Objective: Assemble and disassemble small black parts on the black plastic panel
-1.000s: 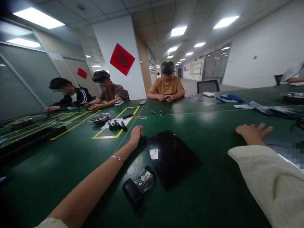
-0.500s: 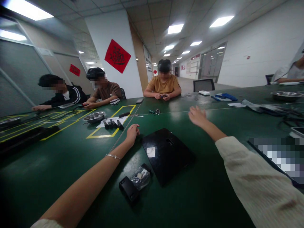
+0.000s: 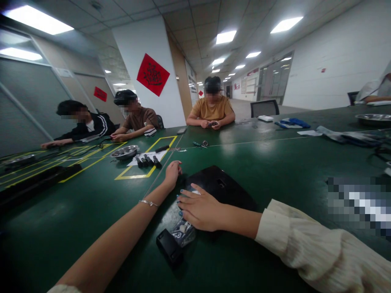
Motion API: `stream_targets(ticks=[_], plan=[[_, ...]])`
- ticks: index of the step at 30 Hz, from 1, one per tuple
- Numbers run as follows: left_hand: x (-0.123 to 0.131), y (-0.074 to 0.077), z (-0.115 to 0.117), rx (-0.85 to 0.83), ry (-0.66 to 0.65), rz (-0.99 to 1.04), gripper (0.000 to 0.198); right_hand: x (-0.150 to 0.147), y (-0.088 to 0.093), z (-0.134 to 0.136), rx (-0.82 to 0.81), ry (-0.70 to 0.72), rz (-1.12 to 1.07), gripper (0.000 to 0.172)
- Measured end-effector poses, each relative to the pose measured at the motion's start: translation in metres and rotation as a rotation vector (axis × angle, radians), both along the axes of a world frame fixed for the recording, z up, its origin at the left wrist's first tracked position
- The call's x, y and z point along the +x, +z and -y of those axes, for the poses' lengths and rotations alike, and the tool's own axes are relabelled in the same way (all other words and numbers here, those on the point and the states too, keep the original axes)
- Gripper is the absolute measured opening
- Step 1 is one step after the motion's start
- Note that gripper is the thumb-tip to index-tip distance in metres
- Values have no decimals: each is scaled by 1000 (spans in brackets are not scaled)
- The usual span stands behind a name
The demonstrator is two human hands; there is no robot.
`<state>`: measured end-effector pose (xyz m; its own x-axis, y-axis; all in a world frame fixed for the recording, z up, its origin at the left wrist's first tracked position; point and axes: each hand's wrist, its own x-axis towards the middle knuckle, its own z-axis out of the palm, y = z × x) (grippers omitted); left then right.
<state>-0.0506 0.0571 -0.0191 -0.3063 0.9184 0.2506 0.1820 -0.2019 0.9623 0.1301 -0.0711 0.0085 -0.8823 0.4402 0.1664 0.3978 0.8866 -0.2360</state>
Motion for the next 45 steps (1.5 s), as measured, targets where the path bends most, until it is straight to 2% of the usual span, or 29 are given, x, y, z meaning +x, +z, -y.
stream_targets(ticks=[3, 6, 10, 12, 15, 18, 20, 22, 25, 27, 30, 32, 34, 38, 42, 45], plan=[[-1, -1, 0, -5, -1, 1, 14, 1, 3, 1, 7, -62, -24, 49], [-1, -1, 0, -15, 2, -1, 15, 2, 14, 17, 39, -103, -123, 48], [1, 0, 1, -10, -5, 23, 15, -1, 21, 54, 68, 91, -117, 63], [1, 0, 1, -10, -8, 27, 14, -5, 16, 70, 93, 100, -85, 65], [1, 2, 3, -18, -5, 23, 14, -13, 4, 82, 155, 45, -40, 50], [1, 3, 3, -25, -7, 26, 14, -18, -2, 86, 251, 91, 1, 31], [0, 2, 3, -23, -11, 25, 15, -17, 4, 89, 278, 132, 19, 26], [0, 1, 3, -17, -15, 22, 14, -11, 21, 89, 187, 112, 7, 27], [0, 0, 2, -14, -15, 11, 13, 10, 62, 78, -104, -6, -69, 37], [0, 0, 2, -11, -9, 4, 13, 28, 87, 59, -243, -78, -99, 40], [-1, -1, 1, -18, 5, -12, 14, 54, 107, 19, -245, -233, -120, 39], [-2, -2, 1, -22, 10, -24, 14, 68, 107, -7, -188, -343, -147, 38], [-2, -3, 0, -19, 10, -36, 15, 77, 100, -29, -204, -433, -152, 35], [-2, -2, 0, -32, 8, -51, 16, 84, 85, -56, -486, -533, -143, 35], [-1, -1, 2, -26, 8, -92, 17, 81, 79, -64, -616, -487, -202, 35], [1, 0, 3, -17, 10, -138, 17, 75, 78, -61, -625, -415, -183, 35]])
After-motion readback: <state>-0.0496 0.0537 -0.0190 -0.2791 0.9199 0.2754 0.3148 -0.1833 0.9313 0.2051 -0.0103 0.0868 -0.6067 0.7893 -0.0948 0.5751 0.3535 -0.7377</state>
